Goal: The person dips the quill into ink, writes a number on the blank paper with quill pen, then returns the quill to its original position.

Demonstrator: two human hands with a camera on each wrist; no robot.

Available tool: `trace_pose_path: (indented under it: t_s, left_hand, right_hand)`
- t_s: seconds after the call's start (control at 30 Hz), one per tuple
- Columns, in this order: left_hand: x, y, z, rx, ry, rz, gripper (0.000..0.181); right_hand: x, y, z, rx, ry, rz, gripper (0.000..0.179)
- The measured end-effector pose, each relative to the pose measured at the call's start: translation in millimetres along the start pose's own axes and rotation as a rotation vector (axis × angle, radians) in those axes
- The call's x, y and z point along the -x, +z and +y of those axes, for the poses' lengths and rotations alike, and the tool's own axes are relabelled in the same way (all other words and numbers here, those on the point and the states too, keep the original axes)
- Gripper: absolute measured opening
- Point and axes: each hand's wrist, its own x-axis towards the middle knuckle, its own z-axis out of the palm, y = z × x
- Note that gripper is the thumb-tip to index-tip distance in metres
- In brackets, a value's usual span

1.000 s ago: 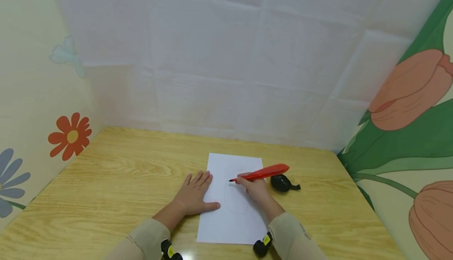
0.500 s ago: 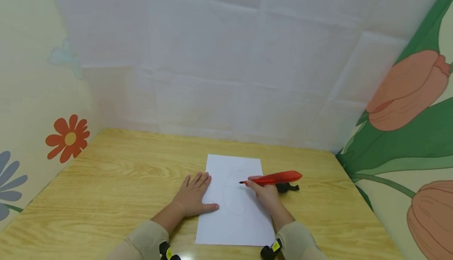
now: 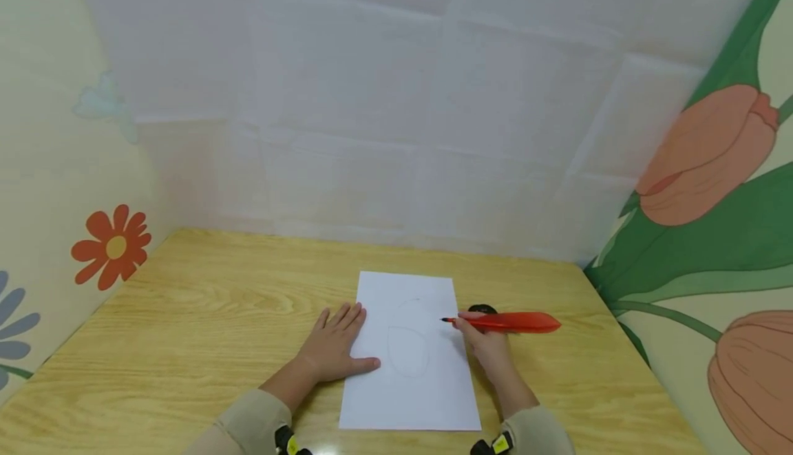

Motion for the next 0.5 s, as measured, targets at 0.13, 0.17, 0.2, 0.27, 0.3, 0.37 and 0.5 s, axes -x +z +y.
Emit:
trace_pose_path:
  t_s: [0.13,0.17,0.2,0.27,0.3,0.37,0.5]
  left_hand:
    - [1.9,-2.9,1.8,0.017,-0.002,-0.002,0.105]
    - [2.4,-3.3,2.0,0.023,-0.002,-0.001,0.105]
    - [2.6,-3.3,2.0,0.023,-0.003,-0.002,0.105]
    - [2.3,-2.9,1.8,0.021,-0.006,-0.004,0.105]
    - [2.0,-2.4,1.4,0.018,-0.008,-0.005,0.105]
    - [0.8,-1.2,0.5,0.009,-0.012,-0.003,0.105]
    - [-1.6,1.6,-1.4,0.003,-0.012,0.001,0.106]
  right_hand:
    - [2.0,-10,-1,0.035,-0.001,0.025,0.035]
    - [1.9,-13,-1,0.041,0.001,0.033,0.036]
    - [2.4,-15,-1,0.047,-0.002,0.039,0.036]
    - [2.9,-19,-2,0.054,-0.003,0.058,0.036]
    - [3.0,-22,-2,0.060,-0.008,0.068,0.036]
    - [3.6,-26,-2,0.077,-0.017,0.086,0.037]
    - [4.0,-33,-3,0.081,-0.021,0.119,0.035]
